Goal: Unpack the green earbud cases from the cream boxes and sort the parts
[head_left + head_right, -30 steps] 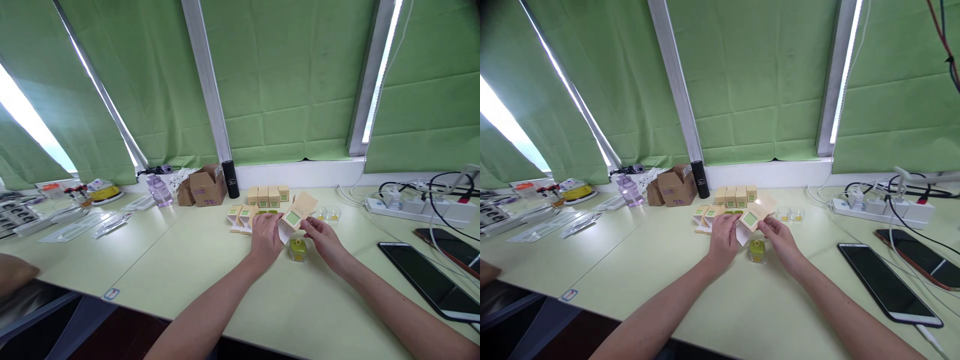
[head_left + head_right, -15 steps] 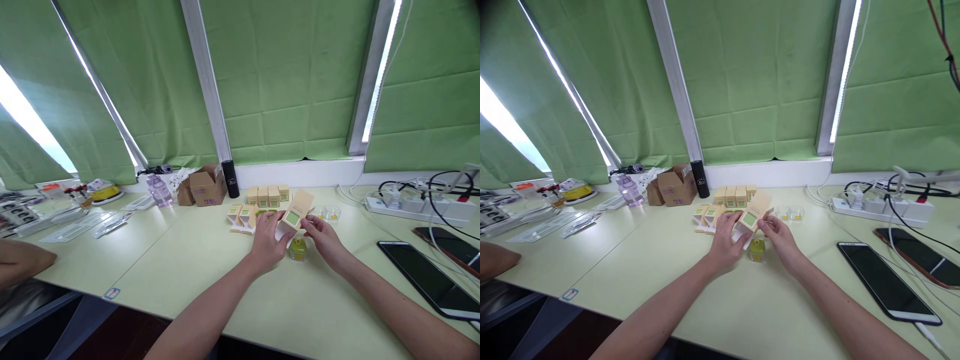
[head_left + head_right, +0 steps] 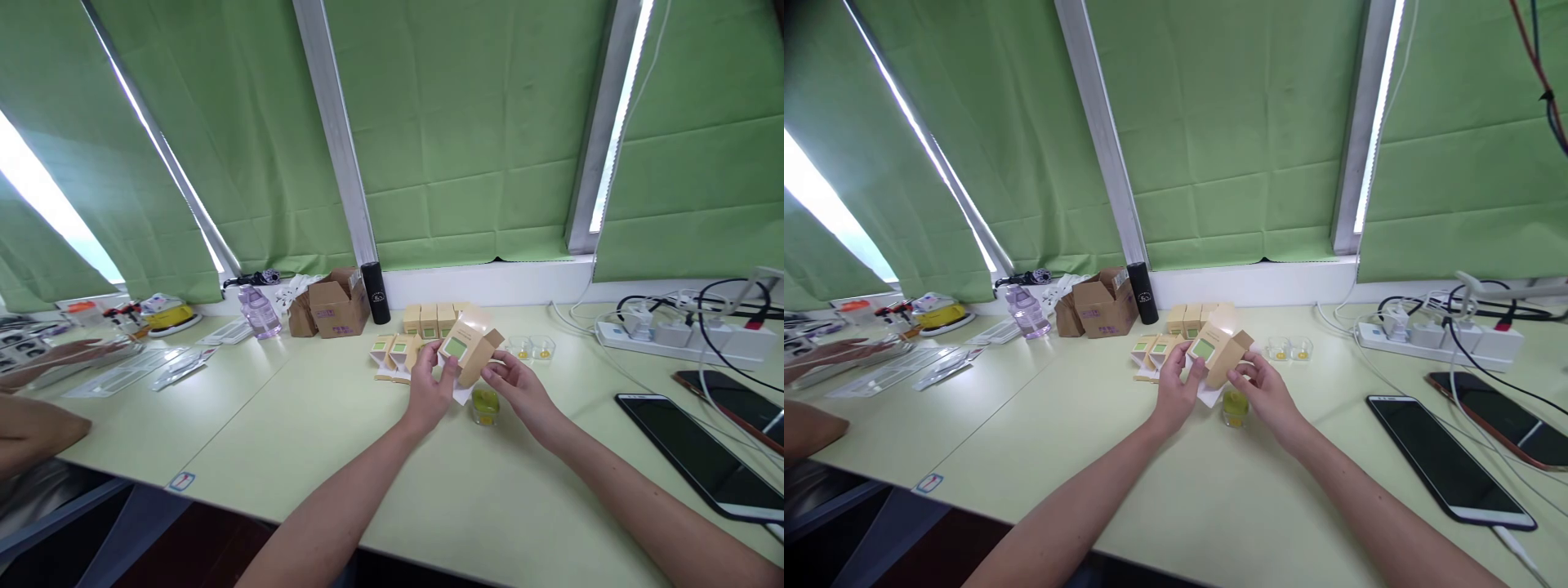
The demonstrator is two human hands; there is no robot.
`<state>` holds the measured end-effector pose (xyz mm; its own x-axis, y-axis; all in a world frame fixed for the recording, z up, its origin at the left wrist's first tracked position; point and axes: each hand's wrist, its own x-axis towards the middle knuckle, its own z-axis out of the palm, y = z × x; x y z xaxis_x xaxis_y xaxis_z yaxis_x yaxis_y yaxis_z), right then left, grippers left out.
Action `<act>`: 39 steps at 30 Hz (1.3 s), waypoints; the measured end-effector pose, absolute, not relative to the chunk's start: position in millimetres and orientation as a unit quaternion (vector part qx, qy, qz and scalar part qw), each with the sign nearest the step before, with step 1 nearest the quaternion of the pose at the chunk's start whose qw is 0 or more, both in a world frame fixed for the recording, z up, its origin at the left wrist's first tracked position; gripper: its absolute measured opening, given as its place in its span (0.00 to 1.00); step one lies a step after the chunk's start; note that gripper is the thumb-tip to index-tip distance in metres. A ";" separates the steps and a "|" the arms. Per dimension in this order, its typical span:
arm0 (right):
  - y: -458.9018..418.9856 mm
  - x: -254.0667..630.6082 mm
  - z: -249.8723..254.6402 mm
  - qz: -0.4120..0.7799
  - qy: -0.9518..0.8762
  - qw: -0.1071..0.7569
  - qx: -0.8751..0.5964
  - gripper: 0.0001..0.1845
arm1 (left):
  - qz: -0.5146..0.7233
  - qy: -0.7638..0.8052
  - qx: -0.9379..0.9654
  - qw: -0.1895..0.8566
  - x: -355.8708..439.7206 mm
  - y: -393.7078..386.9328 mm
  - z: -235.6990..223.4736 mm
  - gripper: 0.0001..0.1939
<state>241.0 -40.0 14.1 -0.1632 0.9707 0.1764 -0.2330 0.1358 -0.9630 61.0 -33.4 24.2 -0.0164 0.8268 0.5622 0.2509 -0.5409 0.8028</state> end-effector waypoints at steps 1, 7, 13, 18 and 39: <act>-40.1 240.6 14.3 0.563 -0.517 0.543 -0.348 0.32 | 0.588 0.400 0.650 0.271 61.3 -33.1 24.4 0.20; -39.1 242.6 16.0 0.579 -0.492 0.553 -0.342 0.29 | 0.600 0.341 0.595 0.412 63.5 -29.6 24.5 0.21; -35.5 248.1 13.2 0.577 -0.482 0.552 -0.361 0.25 | 0.581 0.283 0.521 0.558 62.9 -24.7 28.4 0.23; -35.4 248.2 12.5 0.583 -0.478 0.549 -0.361 0.24 | 0.561 0.275 0.473 0.622 61.4 -24.5 29.1 0.23; -36.2 245.8 16.9 0.502 -0.502 0.602 -0.366 0.22 | 0.603 0.294 0.726 0.152 57.0 -37.8 31.2 0.06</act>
<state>245.8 -36.2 16.9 -0.0080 0.9719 0.2354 -0.2371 0.2268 -0.9446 57.0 -37.8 31.2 0.1006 0.6103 0.7857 0.2439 -0.7808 0.5752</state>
